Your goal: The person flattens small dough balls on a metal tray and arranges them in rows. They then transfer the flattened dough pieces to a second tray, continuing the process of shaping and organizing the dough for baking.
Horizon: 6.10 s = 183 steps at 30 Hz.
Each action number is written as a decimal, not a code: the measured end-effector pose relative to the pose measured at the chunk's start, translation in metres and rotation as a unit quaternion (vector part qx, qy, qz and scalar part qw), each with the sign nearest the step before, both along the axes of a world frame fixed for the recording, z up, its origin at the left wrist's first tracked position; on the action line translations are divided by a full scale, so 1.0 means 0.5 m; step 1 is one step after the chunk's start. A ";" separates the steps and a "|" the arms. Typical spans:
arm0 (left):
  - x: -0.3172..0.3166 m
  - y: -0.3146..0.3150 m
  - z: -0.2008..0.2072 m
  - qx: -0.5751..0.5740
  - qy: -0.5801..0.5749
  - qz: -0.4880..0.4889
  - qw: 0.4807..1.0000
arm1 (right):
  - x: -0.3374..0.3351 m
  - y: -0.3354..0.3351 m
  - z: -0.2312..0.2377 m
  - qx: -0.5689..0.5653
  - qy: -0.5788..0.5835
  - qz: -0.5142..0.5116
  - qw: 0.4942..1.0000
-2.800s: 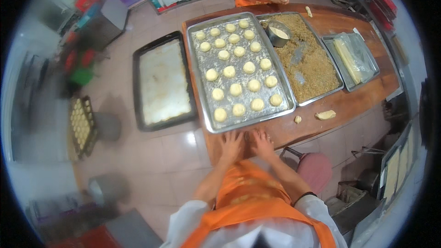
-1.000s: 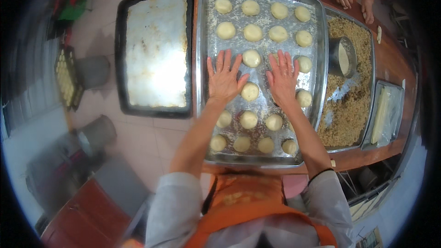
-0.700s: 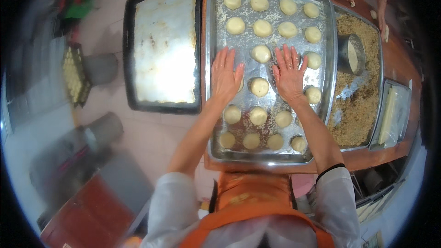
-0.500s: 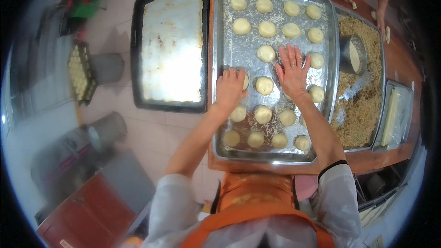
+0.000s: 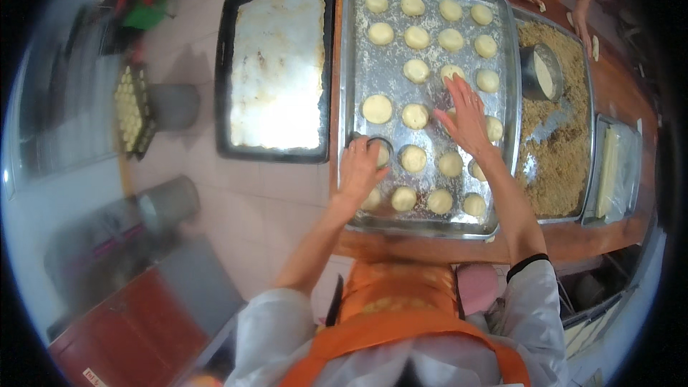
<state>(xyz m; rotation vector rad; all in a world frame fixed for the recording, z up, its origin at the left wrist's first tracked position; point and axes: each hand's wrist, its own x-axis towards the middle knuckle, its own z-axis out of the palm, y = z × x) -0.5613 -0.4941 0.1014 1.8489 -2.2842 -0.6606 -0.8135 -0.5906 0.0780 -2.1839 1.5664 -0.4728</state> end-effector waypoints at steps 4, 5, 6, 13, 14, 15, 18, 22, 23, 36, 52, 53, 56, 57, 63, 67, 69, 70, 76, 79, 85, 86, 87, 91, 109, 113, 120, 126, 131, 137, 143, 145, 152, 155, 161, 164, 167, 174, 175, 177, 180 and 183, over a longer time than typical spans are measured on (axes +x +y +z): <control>-0.017 -0.007 0.016 -0.047 0.001 0.015 0.999 | -0.015 0.054 0.025 0.093 0.070 -0.035 0.993; -0.025 -0.009 0.013 -0.089 0.009 0.015 0.996 | -0.018 0.061 0.013 0.085 0.070 -0.029 0.994; -0.037 -0.022 0.003 -0.109 0.015 0.014 0.994 | -0.022 0.065 0.005 0.077 0.070 -0.024 0.994; -0.070 -0.066 -0.098 -0.096 -0.048 -0.012 0.994 | -0.028 0.047 -0.013 0.082 0.072 -0.008 0.994; -0.067 -0.069 -0.099 -0.103 -0.055 -0.013 0.993 | -0.023 0.038 -0.006 0.098 0.063 -0.018 0.993; -0.069 -0.072 -0.104 -0.109 -0.062 -0.015 0.992 | -0.020 0.032 0.002 0.113 0.055 -0.028 0.992; -0.076 -0.078 -0.114 -0.113 -0.062 -0.022 0.991 | -0.024 0.042 0.036 0.121 -0.012 -0.104 0.987; -0.065 -0.072 -0.115 -0.099 -0.054 -0.020 0.993 | -0.027 0.103 0.082 0.090 -0.006 -0.106 0.990; -0.062 -0.070 -0.115 -0.101 -0.053 -0.021 0.993 | -0.020 0.131 0.087 0.118 0.012 -0.083 0.989; -0.082 -0.088 -0.103 -0.084 -0.067 -0.024 0.994 | 0.059 0.127 -0.027 -0.099 0.080 -0.116 0.985; -0.015 -0.002 -0.051 -0.006 -0.011 -0.018 1.000 | 0.082 0.104 -0.061 0.010 0.069 -0.121 0.990; -0.006 -0.008 -0.056 -0.008 0.008 -0.013 1.000 | 0.077 0.101 -0.058 0.013 0.015 -0.127 0.992; 0.018 0.019 -0.019 -0.031 0.077 0.013 0.996 | 0.022 0.143 -0.072 -0.037 -0.249 -0.224 0.942; 0.027 0.036 0.009 -0.039 0.083 0.023 0.996 | 0.005 0.170 -0.033 -0.017 -0.269 -0.230 0.935; 0.045 0.174 -0.009 0.012 -0.009 -0.056 0.998 | 0.021 0.254 0.008 0.098 0.066 -0.107 0.987; 0.015 0.168 -0.027 -0.006 -0.022 -0.052 0.998 | -0.003 0.239 -0.016 0.067 0.057 -0.085 0.992; 0.005 0.155 -0.015 0.000 -0.023 -0.049 0.999 | -0.005 0.231 0.005 0.089 0.027 -0.117 0.989; -0.003 0.146 -0.012 -0.028 -0.010 -0.030 0.999 | -0.001 0.227 0.028 0.100 0.004 -0.139 0.985; -0.039 0.090 -0.089 -0.118 -0.025 0.012 0.993 | 0.030 0.341 0.077 0.124 0.049 -0.069 0.989; -0.054 0.088 -0.098 -0.117 -0.070 -0.011 0.991 | 0.025 0.400 0.034 0.166 0.070 -0.064 0.982; -0.048 0.080 -0.121 -0.086 -0.070 -0.016 0.994 | 0.035 0.374 0.030 0.142 0.070 -0.068 0.985; -0.043 0.080 -0.121 -0.076 -0.073 -0.015 0.994 | 0.045 0.369 0.033 0.121 0.062 -0.066 0.988; -0.044 0.078 -0.119 -0.074 -0.066 -0.016 0.995 | 0.055 0.358 0.031 0.070 0.060 -0.074 0.993; -0.044 0.077 -0.116 -0.072 -0.016 -0.005 0.997 | 0.112 0.288 -0.032 -0.051 0.086 -0.084 0.991; 0.007 0.164 0.034 0.031 0.000 0.000 1.000 | 0.037 0.347 -0.030 -0.023 -0.040 -0.117 0.992; -0.068 0.158 -0.005 -0.002 0.052 -0.068 0.996 | 0.049 0.391 0.004 0.097 0.099 -0.086 0.987; -0.119 0.154 -0.026 0.051 0.016 -0.094 0.994 | 0.010 0.386 0.007 0.120 0.012 -0.093 0.988; -0.154 0.117 -0.084 -0.060 -0.014 -0.277 0.959 | -0.077 0.425 0.067 0.079 0.039 -0.209 0.974; -0.162 0.109 -0.107 -0.046 -0.029 -0.324 0.944 | -0.108 0.429 0.027 0.109 0.068 -0.205 0.970; -0.162 0.093 -0.097 -0.027 -0.047 -0.338 0.940 | -0.104 0.413 0.015 0.094 0.051 -0.170 0.980; -0.143 0.111 -0.097 -0.073 0.042 -0.308 0.947 | -0.076 0.305 -0.042 -0.090 0.127 -0.184 0.971; -0.135 0.126 -0.077 -0.062 0.056 -0.260 0.962 | -0.071 0.293 -0.067 -0.058 0.171 -0.182 0.967; -0.122 0.150 -0.053 0.051 0.019 -0.108 0.993 | -0.054 0.291 -0.062 -0.055 0.186 -0.171 0.966; -0.115 0.145 -0.028 0.037 0.064 -0.112 0.991 | -0.062 0.290 -0.072 -0.056 0.155 -0.185 0.969; -0.143 0.011 -0.018 -0.051 0.049 -0.081 0.994 | -0.081 0.305 -0.052 -0.082 -0.056 -0.235 0.967; -0.140 -0.003 -0.042 -0.013 0.028 -0.090 0.995 | -0.089 0.352 -0.007 -0.023 -0.065 -0.238 0.969; -0.145 -0.007 -0.036 -0.012 0.008 -0.104 0.994 | -0.109 0.417 -0.009 0.085 0.006 -0.242 0.966; -0.242 -0.098 -0.089 -0.143 0.025 -0.155 0.977 | -0.115 0.409 -0.011 0.123 0.071 -0.156 0.977; -0.240 -0.096 -0.101 -0.138 0.017 -0.160 0.977 | -0.119 0.404 -0.007 0.118 0.049 -0.146 0.981; -0.232 -0.086 -0.116 -0.120 0.000 -0.168 0.978 | -0.123 0.397 0.018 0.107 0.017 -0.155 0.982; -0.234 -0.086 -0.128 -0.093 -0.017 -0.176 0.980 | -0.121 0.358 0.059 0.082 0.035 -0.173 0.981; -0.235 -0.089 -0.122 -0.083 -0.025 -0.179 0.980 | -0.123 0.288 0.041 0.048 0.062 -0.174 0.982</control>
